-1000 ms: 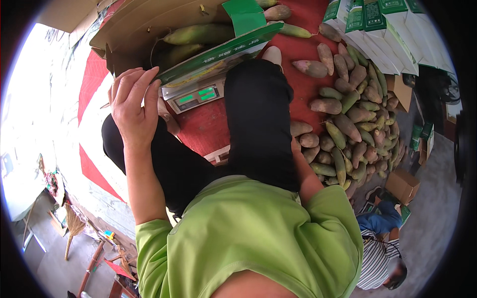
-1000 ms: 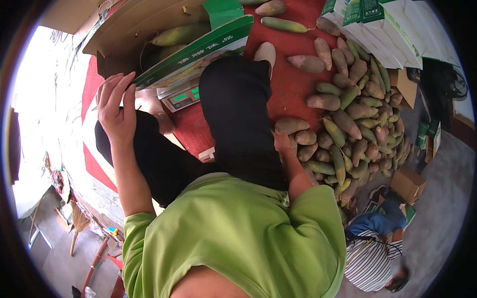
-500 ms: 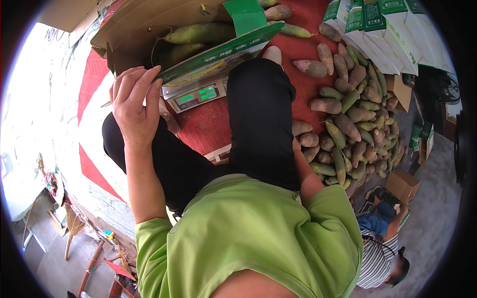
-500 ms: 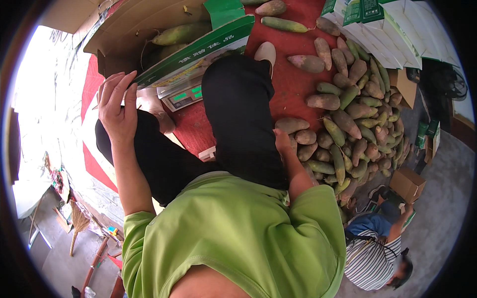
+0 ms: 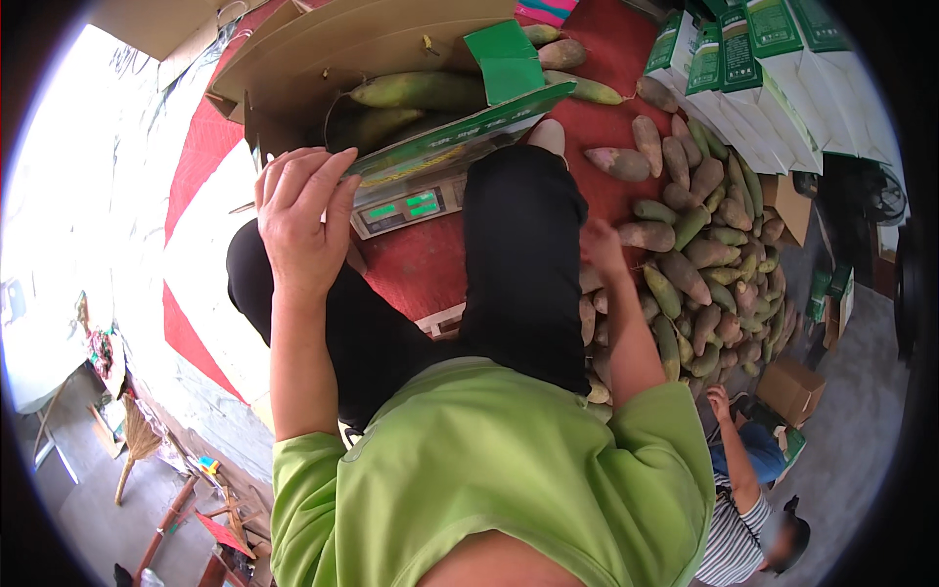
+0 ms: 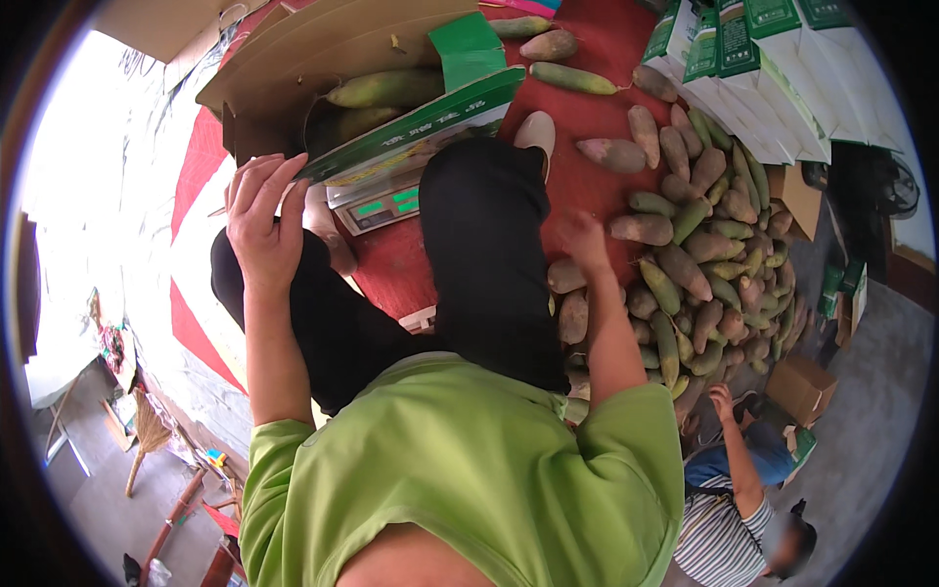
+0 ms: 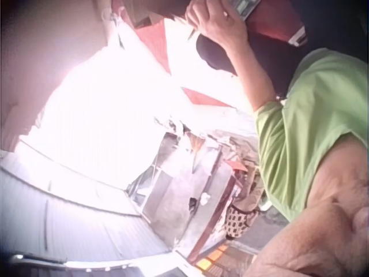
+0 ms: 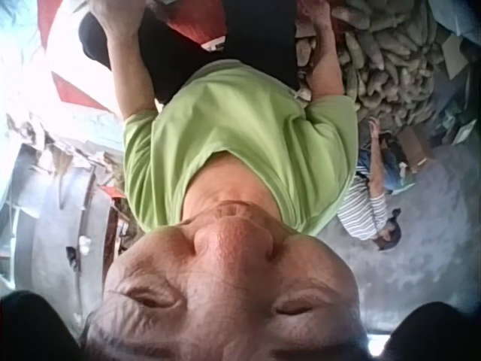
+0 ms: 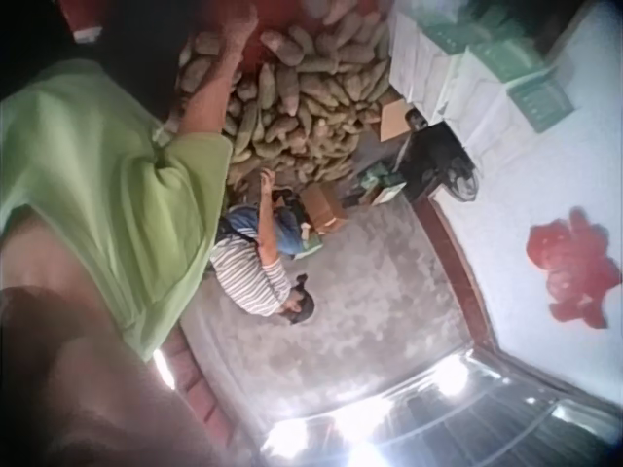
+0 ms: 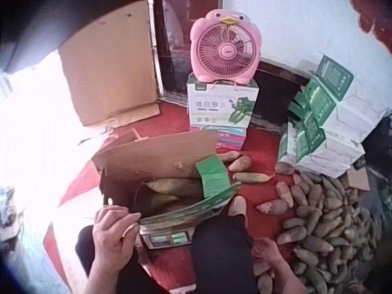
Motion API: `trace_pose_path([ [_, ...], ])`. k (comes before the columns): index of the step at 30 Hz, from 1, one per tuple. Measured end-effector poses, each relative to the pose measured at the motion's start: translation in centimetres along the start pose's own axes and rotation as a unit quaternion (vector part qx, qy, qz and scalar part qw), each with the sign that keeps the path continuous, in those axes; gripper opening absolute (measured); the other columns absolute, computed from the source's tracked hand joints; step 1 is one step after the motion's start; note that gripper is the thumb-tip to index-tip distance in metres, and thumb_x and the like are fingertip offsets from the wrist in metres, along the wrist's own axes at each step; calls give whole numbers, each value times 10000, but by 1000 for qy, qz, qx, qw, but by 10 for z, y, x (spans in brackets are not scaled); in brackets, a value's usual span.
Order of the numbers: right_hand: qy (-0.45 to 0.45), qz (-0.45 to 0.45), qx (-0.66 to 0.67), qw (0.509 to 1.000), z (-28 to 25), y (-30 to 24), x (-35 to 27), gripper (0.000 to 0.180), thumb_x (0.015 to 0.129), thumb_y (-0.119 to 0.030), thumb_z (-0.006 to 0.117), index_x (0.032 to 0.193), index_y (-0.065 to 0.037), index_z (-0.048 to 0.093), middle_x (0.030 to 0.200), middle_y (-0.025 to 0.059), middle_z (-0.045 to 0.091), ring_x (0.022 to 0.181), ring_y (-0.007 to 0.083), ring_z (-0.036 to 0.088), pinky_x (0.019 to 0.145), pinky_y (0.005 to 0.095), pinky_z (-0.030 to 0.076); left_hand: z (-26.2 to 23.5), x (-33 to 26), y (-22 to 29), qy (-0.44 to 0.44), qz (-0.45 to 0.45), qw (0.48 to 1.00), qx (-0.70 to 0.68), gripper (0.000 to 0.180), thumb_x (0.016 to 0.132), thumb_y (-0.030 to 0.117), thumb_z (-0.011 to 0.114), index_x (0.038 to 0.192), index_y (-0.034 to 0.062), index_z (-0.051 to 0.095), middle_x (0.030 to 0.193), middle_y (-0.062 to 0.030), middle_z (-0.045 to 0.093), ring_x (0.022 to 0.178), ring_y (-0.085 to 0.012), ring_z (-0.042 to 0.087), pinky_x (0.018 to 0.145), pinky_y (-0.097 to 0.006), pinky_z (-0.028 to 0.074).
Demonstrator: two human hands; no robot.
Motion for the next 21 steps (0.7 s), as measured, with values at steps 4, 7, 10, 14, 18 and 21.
trace_pose_path([
  [4, 27, -110, 47, 993, -11, -109, 28, 264, 888, -84, 613, 1140, -4, 616, 945, 35, 658, 807, 94, 617, 673, 264, 501, -4, 0, 1, 5, 5, 1000, 7, 194, 761, 100, 701, 952, 66, 702, 895, -61, 635, 925, -244, 606, 904, -393, 428],
  [7, 33, -119, 56, 991, -28, -169, 52, 276, 892, -108, 624, 1153, -18, 626, 977, 21, 657, 849, 81, 596, 728, 240, 477, -1, 2, 0, -3, 5, 1000, -11, 243, 759, 65, 699, 1002, 56, 703, 935, -96, 647, 959, -262, 608, 886, -377, 430],
  [10, 36, -201, 72, 976, -12, -263, 46, 287, 883, -122, 640, 1155, -31, 634, 971, 17, 659, 832, 76, 586, 719, 229, 470, -3, 2, -3, 8, 6, 1000, -2, 240, 746, 86, 709, 985, 65, 696, 920, -73, 636, 933, -251, 604, 886, -390, 438],
  [14, 44, -324, 1, 945, 7, -344, 51, 314, 857, -176, 680, 1135, -34, 647, 1031, 27, 655, 851, 105, 595, 748, 261, 482, -6, 2, -2, 4, 12, 1000, 12, 271, 736, 130, 718, 1000, 88, 680, 912, -47, 621, 924, -236, 595, 909, -411, 430],
  [18, 66, -426, -137, 892, 35, -401, 45, 355, 803, -186, 708, 1142, -97, 651, 1114, 64, 617, 937, 192, 594, 818, 303, 488, -6, 2, -2, -51, -8, 998, 30, 305, 749, 146, 709, 1048, 99, 665, 915, -37, 616, 942, -232, 585, 951, -422, 413],
  [21, 82, -513, -258, 814, 56, -433, 33, 376, 784, -186, 711, 1144, -103, 642, 1107, 71, 618, 1014, 237, 570, 893, 340, 464, -6, 4, -6, -90, -29, 995, 41, 297, 764, 140, 694, 1058, 104, 662, 905, -31, 610, 948, -229, 583, 989, -429, 397],
])
Point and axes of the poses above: each hand's wrist, its own x-axis towards the middle knuckle, its own z-axis out of the palm, y = z × x, the point moved 7 cm from there along x, towards the middle knuckle
